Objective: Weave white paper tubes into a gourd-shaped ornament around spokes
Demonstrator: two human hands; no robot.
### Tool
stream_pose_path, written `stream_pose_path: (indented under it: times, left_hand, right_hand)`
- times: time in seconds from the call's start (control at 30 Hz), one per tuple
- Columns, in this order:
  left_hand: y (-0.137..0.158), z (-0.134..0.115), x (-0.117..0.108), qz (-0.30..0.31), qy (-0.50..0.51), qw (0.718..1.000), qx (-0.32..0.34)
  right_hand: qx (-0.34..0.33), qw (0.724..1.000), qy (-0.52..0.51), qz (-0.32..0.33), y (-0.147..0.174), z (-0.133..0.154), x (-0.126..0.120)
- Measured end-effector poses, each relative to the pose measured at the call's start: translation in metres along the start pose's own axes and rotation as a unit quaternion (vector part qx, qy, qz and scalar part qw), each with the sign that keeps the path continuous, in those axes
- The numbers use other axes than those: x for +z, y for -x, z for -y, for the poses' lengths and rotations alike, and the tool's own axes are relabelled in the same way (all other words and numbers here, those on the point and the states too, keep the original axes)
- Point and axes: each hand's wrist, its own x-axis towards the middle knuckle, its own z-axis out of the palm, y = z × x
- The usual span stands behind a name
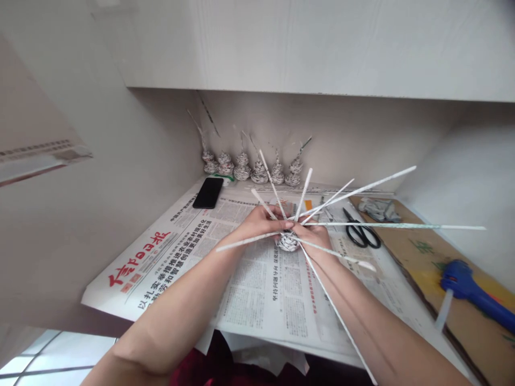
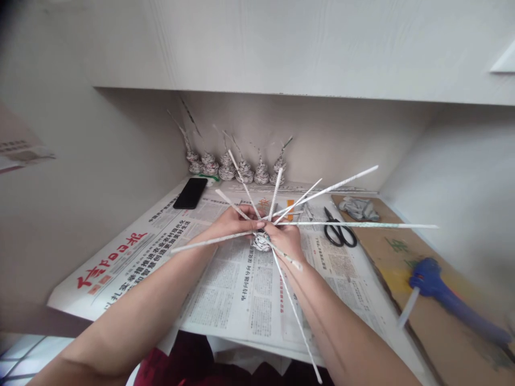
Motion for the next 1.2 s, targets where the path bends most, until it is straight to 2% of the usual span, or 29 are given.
stream_pose_path:
  times: [0.23,0.4,0.57,0.67,0.8,0.93,1.07,1.2]
  left_hand:
    - [-0.003,0.006,0.011,-0.117,-0.007,0.993,0.011]
    - [-0.005,0.006,0.014,-0.172,-0.013,0.985,0.005]
    - [-0.007,0.010,0.014,-0.188,-0.032,0.982,-0.002]
    - [-0.007,0.012,0.014,-0.203,-0.052,0.978,0.004]
    - [-0.009,0.016,0.012,-0.207,-0.078,0.975,0.013]
    - [-0.008,0.014,0.011,-0.208,-0.107,0.972,0.018]
    - [0.000,0.001,0.015,-0.175,-0.112,0.978,-0.002]
    - [0.004,-0.005,0.018,-0.181,-0.138,0.974,0.000]
  right_hand:
    - [0.062,0.991,-0.095,0.072,-0.005,-0.004,-0.003]
    - [0.037,0.994,-0.070,0.073,-0.009,-0.003,-0.006]
    - [0.010,1.000,0.002,0.021,-0.013,-0.001,-0.011]
    - [-0.011,0.999,0.013,0.038,-0.012,0.001,-0.013]
    - [-0.003,0.999,0.004,0.040,-0.008,0.004,-0.013]
    - [-0.011,0.998,0.047,0.038,-0.009,0.001,-0.015]
    - [0.033,0.997,-0.033,0.056,-0.013,-0.008,-0.015]
    - [0.019,0.998,-0.035,0.040,-0.010,-0.005,-0.011]
